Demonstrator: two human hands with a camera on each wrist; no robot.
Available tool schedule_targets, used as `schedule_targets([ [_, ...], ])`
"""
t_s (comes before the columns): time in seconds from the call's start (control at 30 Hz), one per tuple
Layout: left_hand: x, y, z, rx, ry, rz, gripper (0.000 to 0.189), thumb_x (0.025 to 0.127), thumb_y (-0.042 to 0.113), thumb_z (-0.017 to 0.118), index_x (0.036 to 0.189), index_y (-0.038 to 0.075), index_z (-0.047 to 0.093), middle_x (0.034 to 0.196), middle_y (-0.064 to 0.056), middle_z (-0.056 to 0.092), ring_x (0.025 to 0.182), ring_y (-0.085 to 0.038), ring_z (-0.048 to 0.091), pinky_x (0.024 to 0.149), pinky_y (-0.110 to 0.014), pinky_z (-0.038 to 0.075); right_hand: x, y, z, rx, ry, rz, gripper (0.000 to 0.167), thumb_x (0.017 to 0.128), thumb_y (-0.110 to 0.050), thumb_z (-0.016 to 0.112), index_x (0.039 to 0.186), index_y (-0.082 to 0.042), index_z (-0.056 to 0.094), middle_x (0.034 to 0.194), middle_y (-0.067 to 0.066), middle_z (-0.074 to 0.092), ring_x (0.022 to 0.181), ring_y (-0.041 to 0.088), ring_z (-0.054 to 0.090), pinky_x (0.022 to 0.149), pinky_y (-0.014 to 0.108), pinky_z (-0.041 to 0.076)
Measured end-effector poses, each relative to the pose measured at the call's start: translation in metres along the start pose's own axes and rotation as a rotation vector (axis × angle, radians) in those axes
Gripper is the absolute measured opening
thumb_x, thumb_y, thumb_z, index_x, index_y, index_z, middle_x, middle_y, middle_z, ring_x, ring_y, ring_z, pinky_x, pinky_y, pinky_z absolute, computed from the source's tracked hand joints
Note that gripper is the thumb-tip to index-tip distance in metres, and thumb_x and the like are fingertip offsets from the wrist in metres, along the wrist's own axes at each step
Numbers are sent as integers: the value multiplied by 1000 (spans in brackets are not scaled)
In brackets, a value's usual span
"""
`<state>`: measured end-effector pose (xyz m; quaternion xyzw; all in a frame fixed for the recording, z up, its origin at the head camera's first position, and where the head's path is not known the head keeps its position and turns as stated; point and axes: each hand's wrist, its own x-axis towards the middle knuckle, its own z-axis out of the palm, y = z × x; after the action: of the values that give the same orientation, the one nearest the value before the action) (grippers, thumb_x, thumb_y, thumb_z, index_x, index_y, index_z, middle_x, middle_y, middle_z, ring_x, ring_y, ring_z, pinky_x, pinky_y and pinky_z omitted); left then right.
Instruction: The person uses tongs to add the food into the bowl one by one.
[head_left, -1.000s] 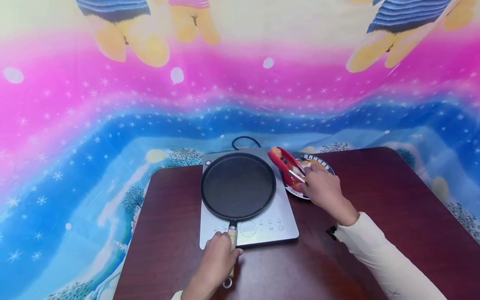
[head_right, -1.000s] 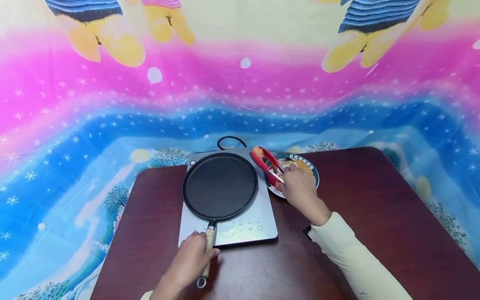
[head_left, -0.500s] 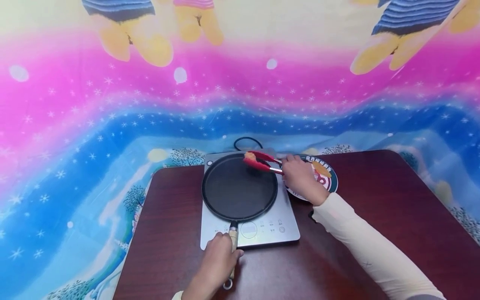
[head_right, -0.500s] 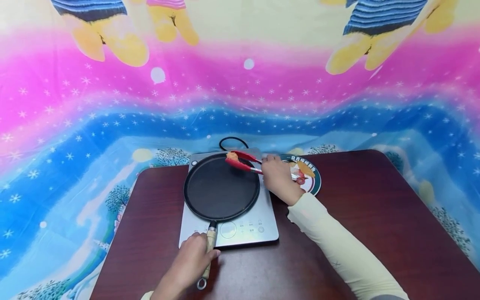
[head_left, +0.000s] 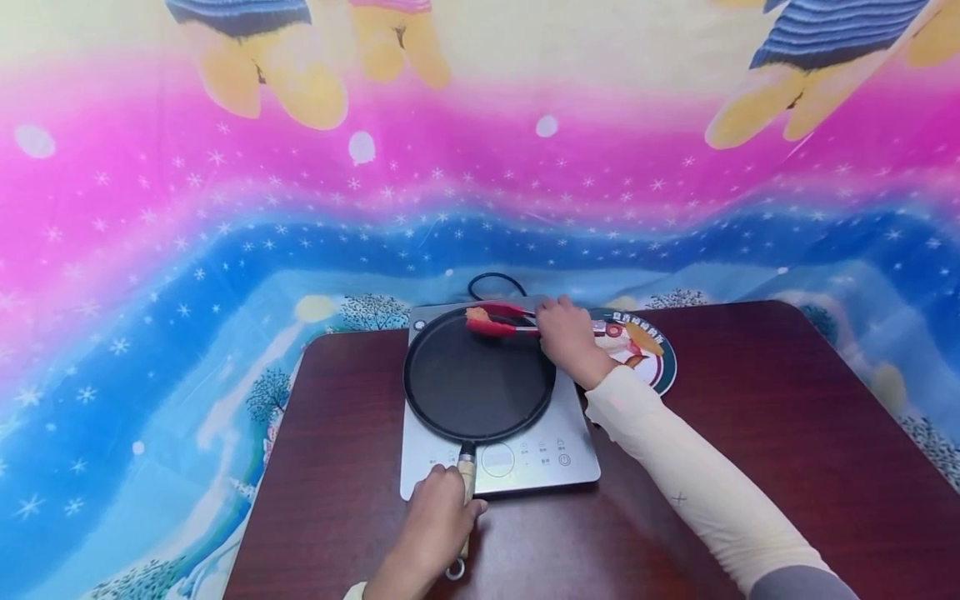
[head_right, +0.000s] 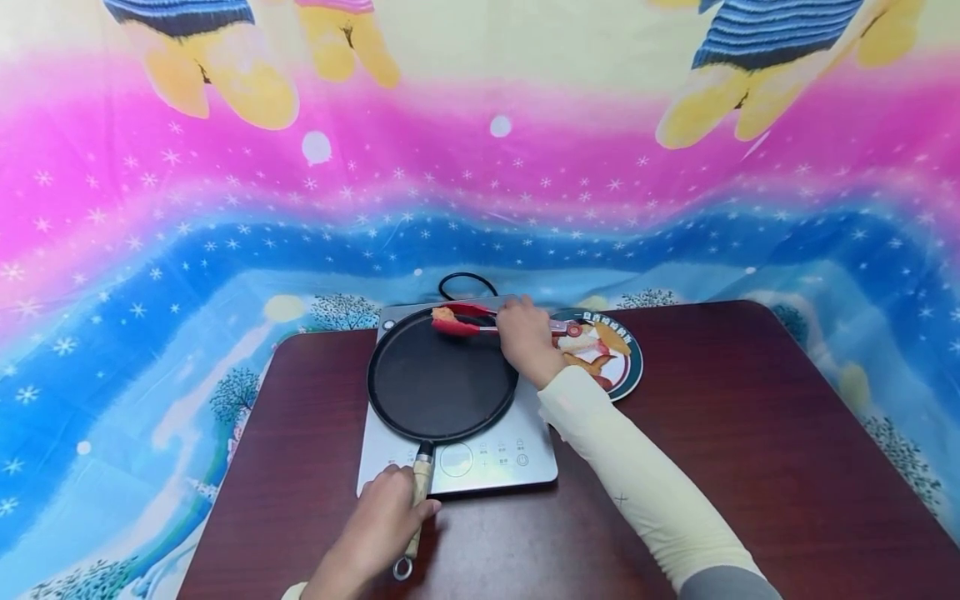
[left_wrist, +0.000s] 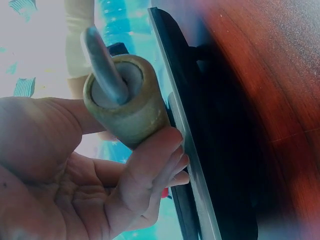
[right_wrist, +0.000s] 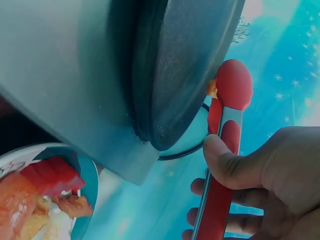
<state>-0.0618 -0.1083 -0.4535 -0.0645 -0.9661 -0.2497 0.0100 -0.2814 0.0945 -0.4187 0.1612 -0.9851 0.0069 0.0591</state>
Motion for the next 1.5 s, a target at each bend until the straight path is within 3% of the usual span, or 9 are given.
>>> schedule_targets([
  [0.3,0,0,0,-8,-6,2,32,76,20,89,81,-3,68,72,-7,55,64,-21,58,60,-37,49,14,-8,6,11,-42,-6,32,93,-11,70,124,-1,69,123,18,67,111,34,60,82,57,58],
  [0.7,0,0,-1,9,-5,-5,33,76,21,90,81,-2,67,72,-7,55,64,-22,58,61,-38,50,19,-3,16,-18,-34,-74,34,95,-13,70,127,-2,67,127,18,66,115,35,60,78,53,60],
  [0.93,0,0,-2,1,-10,-7,33,76,22,89,82,-2,68,72,-6,56,65,-22,59,60,-38,50,20,0,16,2,-65,-85,34,97,-10,66,130,-2,65,130,19,65,119,35,59,82,54,59],
  [1.23,0,-1,-1,0,-10,-7,34,77,22,89,84,-4,69,72,-7,56,65,-20,58,61,-38,50,18,5,13,22,-87,-103,32,91,-7,73,121,1,68,119,20,67,110,34,61,82,53,59],
  [1.5,0,-2,0,-8,-8,-10,35,76,22,89,84,-5,69,72,-6,56,65,-19,57,60,-37,50,18,11,7,69,-79,-30,22,88,-4,71,110,1,71,110,21,67,104,37,60,76,53,58],
])
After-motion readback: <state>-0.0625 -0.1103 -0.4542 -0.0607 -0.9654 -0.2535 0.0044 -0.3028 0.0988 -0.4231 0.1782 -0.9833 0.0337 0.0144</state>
